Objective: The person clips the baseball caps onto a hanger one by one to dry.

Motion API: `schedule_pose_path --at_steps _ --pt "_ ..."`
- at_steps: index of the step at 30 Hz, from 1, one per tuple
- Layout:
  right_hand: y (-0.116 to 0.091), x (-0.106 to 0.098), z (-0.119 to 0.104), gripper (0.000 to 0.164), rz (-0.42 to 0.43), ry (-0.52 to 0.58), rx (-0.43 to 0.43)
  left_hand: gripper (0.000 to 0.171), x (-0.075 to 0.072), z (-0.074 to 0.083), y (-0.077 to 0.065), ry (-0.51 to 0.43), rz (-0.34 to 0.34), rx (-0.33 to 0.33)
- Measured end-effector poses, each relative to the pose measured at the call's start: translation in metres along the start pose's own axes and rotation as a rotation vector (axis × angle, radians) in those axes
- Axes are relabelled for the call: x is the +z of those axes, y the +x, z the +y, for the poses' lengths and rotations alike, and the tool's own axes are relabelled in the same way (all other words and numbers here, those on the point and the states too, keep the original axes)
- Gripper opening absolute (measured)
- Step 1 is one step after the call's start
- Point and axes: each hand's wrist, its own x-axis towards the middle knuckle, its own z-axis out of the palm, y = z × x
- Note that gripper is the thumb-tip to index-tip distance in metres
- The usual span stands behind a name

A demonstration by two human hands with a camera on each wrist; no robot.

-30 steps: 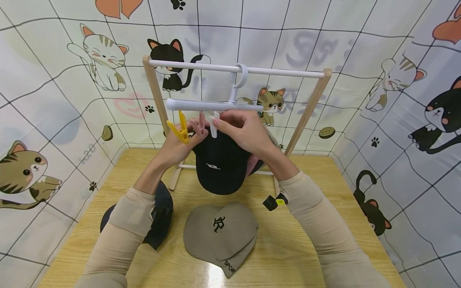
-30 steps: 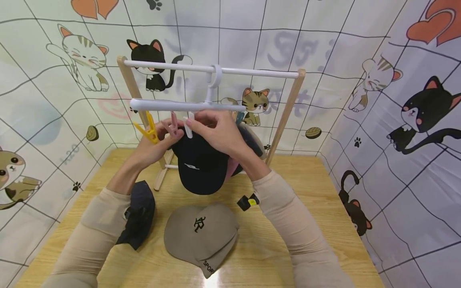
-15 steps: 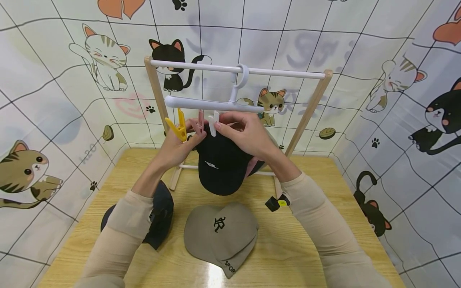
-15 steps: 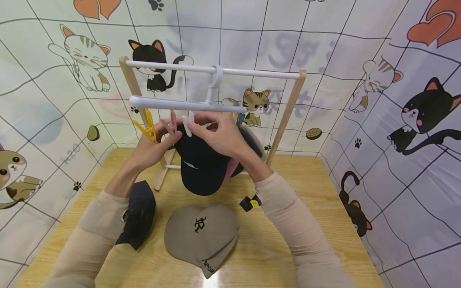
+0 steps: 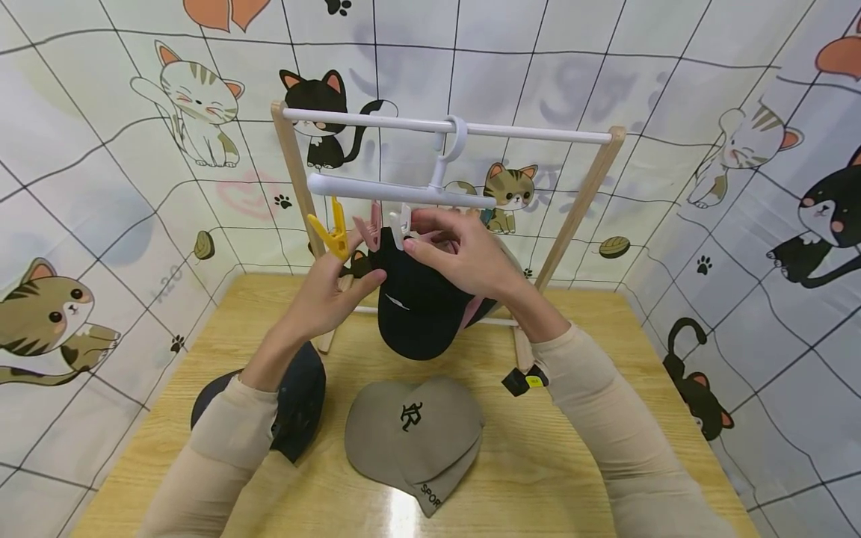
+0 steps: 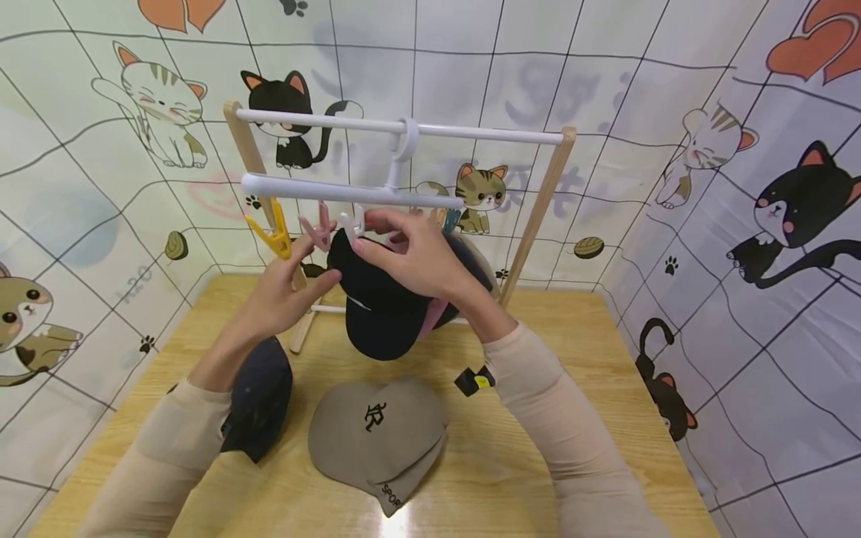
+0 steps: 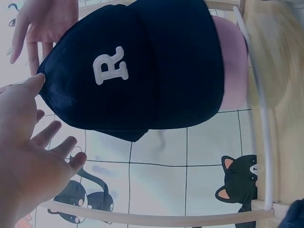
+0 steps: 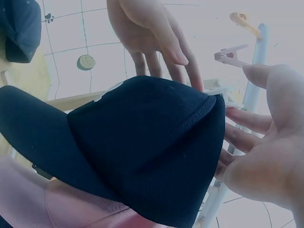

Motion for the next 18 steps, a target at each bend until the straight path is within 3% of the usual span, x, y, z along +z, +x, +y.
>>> schedule_pose_path --at_steps 9,12,18 --pt "-0.006 -0.001 0.005 0.060 -0.001 -0.030 -0.020 0.072 0.005 0.004 -0.026 0.100 0.110 0.012" --pt "-0.010 -0.002 0.007 0.061 0.001 -0.060 -0.025 0.070 0.009 0.005 -0.036 0.128 0.142 0.054" --pt "-0.022 -0.004 0.013 0.062 0.011 -0.099 0.014 0.053 0.026 0.013 -0.050 0.149 0.216 0.206"
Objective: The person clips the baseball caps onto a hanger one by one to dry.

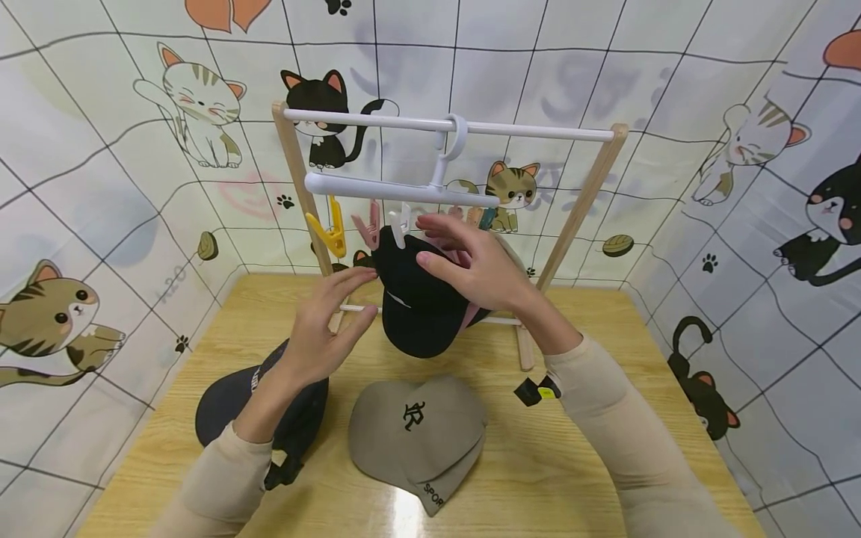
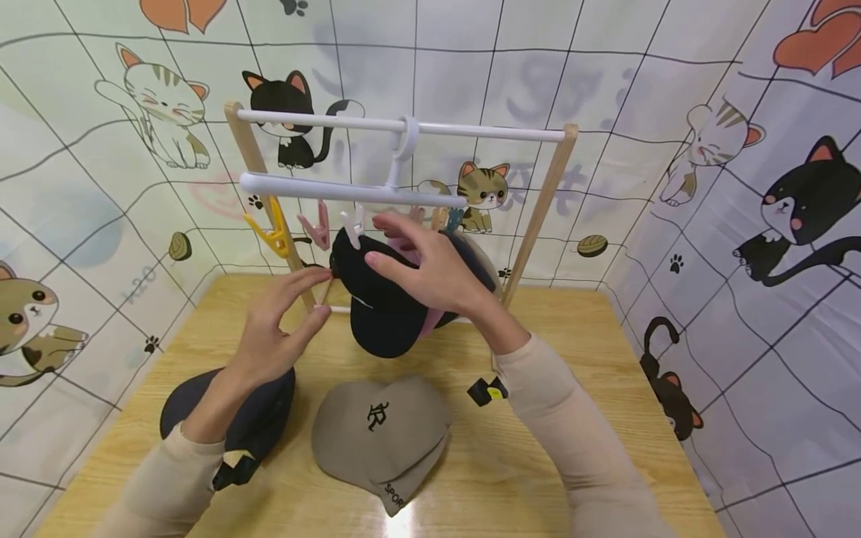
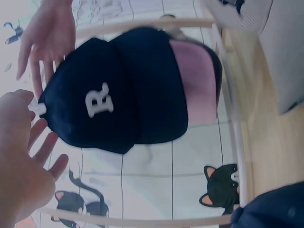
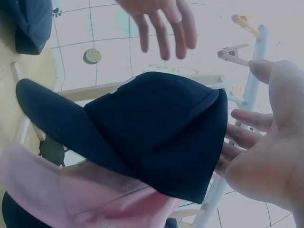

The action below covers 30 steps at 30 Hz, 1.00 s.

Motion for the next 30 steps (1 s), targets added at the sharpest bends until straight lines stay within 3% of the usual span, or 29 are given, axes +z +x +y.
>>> schedule_pose_path --at_steps 5,13,19,24,30 --pt "-0.011 -0.002 0.007 0.063 0.028 -0.052 -0.014 0.038 0.012 0.015 -0.006 -0.036 -0.040 0.087" --pt "-0.023 -0.004 0.014 0.063 0.028 -0.020 -0.094 0.040 0.034 0.031 -0.013 -0.083 -0.191 0.180" --pt "-0.032 -0.008 0.018 0.065 0.040 -0.084 -0.092 0.031 0.057 0.036 -0.021 -0.096 -0.333 0.251" --pt "-0.042 -0.011 0.019 0.068 0.042 -0.147 -0.045 0.033 0.073 0.039 -0.028 -0.074 -0.497 0.239" --pt "-0.054 -0.015 0.023 0.070 0.040 -0.158 -0.042 0.033 0.093 0.039 -0.030 -0.029 -0.693 0.175"
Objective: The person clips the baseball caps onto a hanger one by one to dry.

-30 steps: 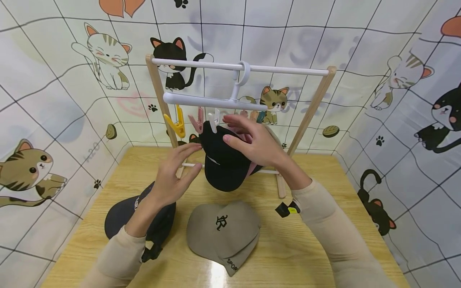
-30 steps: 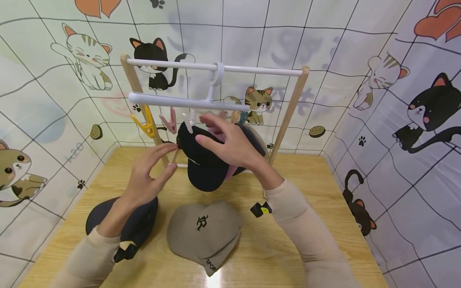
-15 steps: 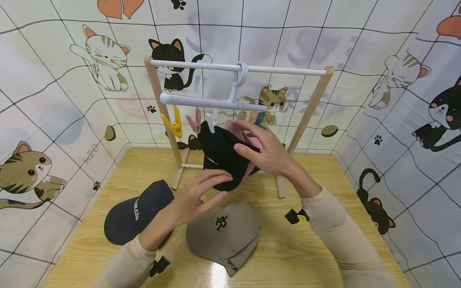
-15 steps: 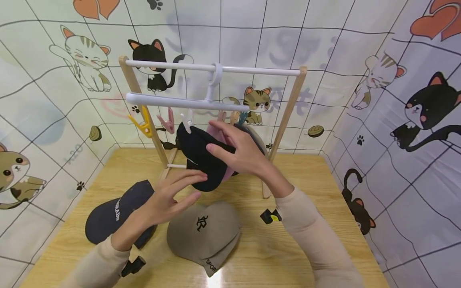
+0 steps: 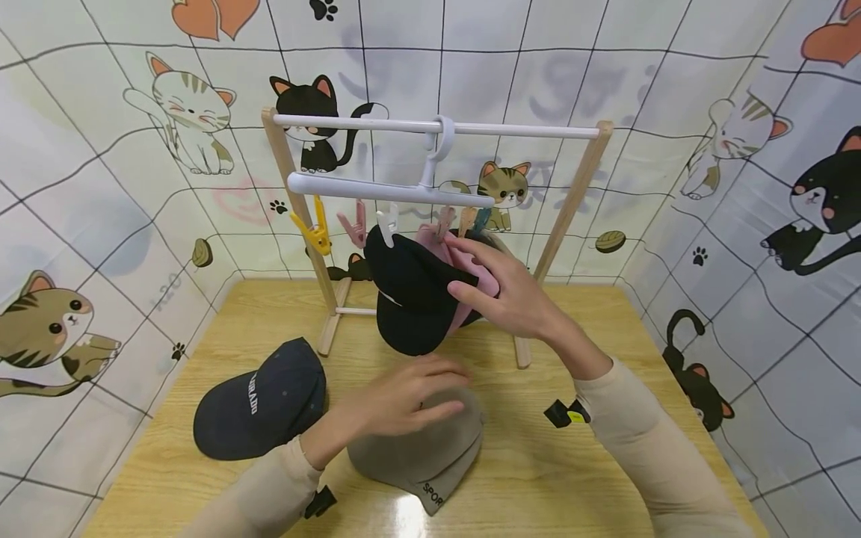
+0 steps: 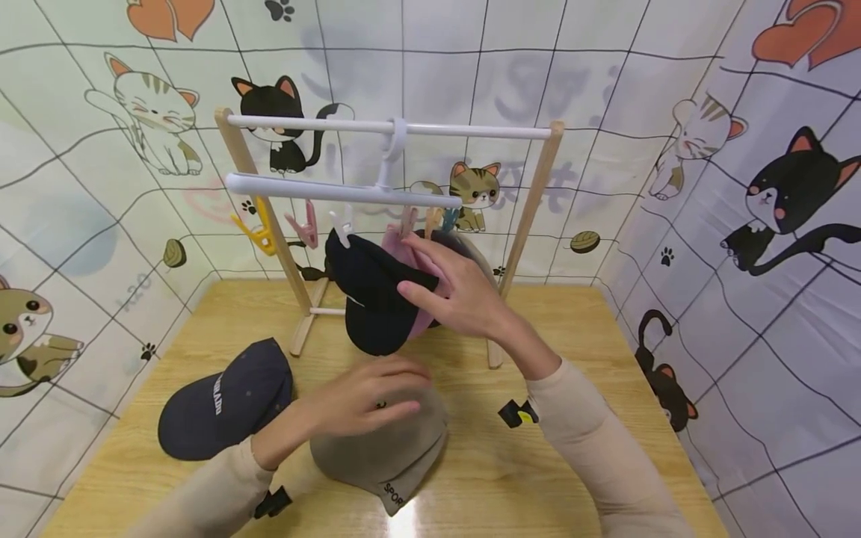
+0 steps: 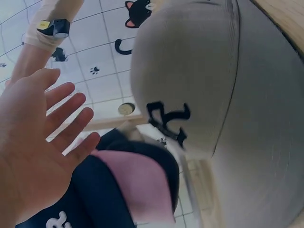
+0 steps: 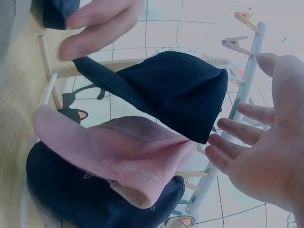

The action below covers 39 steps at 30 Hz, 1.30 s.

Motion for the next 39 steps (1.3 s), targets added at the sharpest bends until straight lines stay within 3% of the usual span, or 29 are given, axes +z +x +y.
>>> schedule_pose_path --at_steps 8,16,26,33,39 --pt "-0.012 -0.003 0.005 0.072 -0.015 0.005 0.019 0.035 0.023 -0.001 0.018 0.076 -0.219 -0.015" --pt "-0.025 -0.005 0.009 0.068 -0.024 -0.030 0.026 0.049 0.043 -0.005 0.024 0.062 -0.416 -0.127" --pt "-0.039 -0.009 0.014 0.070 -0.036 -0.099 0.070 0.046 0.055 -0.012 0.030 0.117 -0.486 -0.144" --pt "-0.044 -0.010 0.018 0.071 -0.051 -0.103 0.072 0.043 0.049 -0.014 0.036 0.086 -0.515 -0.138" --pt "-0.046 -0.008 0.023 0.071 -0.063 -0.126 0.070 0.030 0.042 -0.016 0.042 0.050 -0.529 -0.104"
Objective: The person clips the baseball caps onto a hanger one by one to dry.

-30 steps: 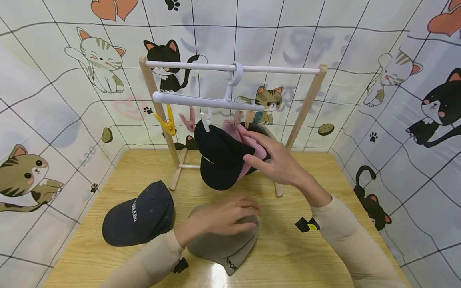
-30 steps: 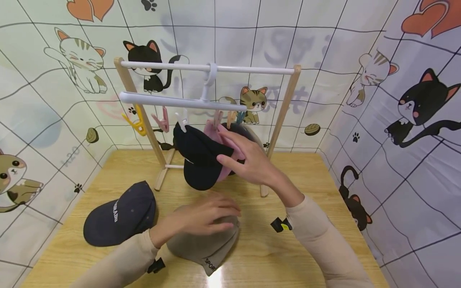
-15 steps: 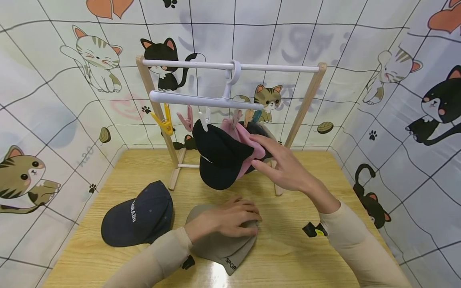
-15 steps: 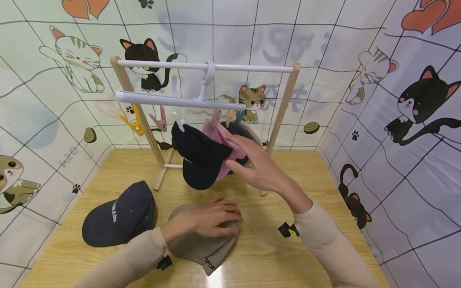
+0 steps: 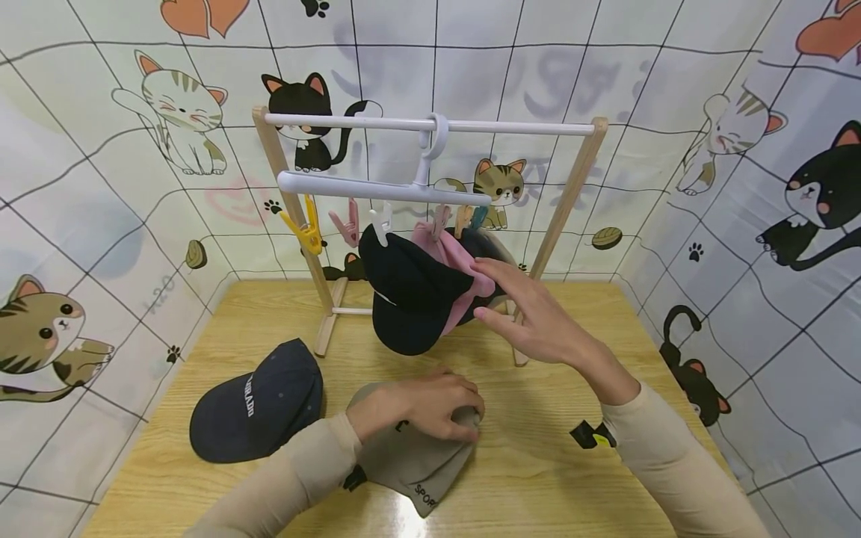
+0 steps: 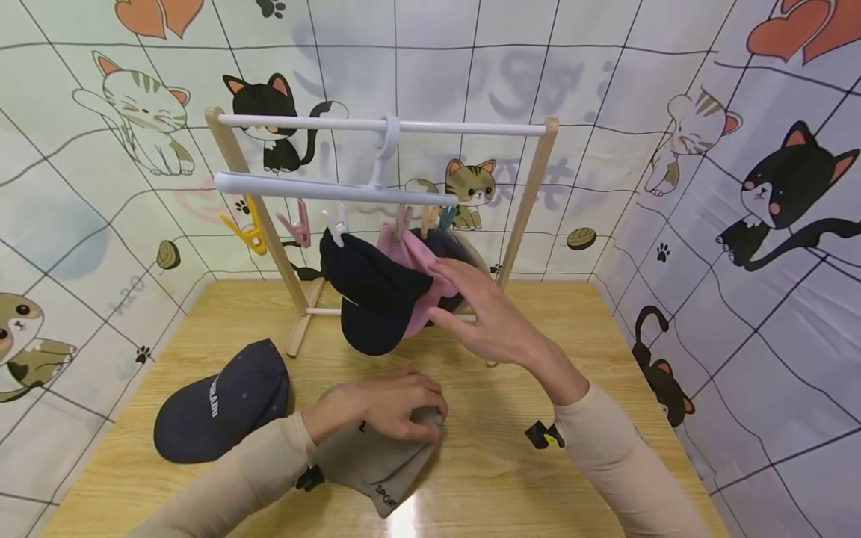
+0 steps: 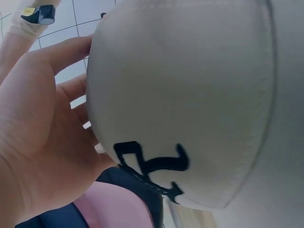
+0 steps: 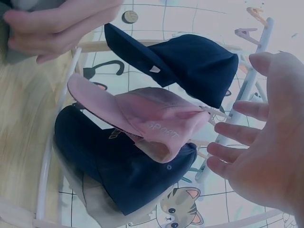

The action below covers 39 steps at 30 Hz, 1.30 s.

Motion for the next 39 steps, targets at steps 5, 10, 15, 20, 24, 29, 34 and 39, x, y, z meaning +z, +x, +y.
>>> schedule_pose_path --at_steps 5,10,15,20,24,29,34,39 --pt "-0.001 0.001 0.003 0.071 -0.003 -0.026 -0.012 0.018 -0.011 -0.001 -0.003 -0.130 -0.021 0.034" --pt "-0.003 0.001 0.004 0.075 -0.019 -0.055 -0.016 0.010 -0.022 -0.002 -0.009 -0.233 -0.037 0.060" --pt "-0.005 0.000 0.004 0.079 -0.028 -0.083 -0.037 0.011 -0.032 -0.001 -0.018 -0.303 -0.045 0.094" --pt "-0.004 -0.001 0.002 0.081 -0.036 -0.088 -0.058 0.013 -0.044 0.003 -0.028 -0.374 -0.027 0.139" --pt "-0.003 -0.002 0.001 0.082 -0.034 -0.087 -0.072 0.014 -0.053 0.006 -0.039 -0.389 0.008 0.169" --pt "0.000 -0.002 -0.001 0.082 -0.033 -0.080 -0.092 0.014 -0.062 0.009 -0.057 -0.397 0.081 0.177" --pt "0.003 0.000 -0.004 0.082 -0.026 -0.068 -0.129 0.013 -0.065 0.008 -0.075 -0.400 0.198 0.216" --pt "0.007 0.002 -0.009 0.082 -0.016 -0.057 -0.175 0.013 -0.066 0.007 -0.094 -0.441 0.298 0.215"
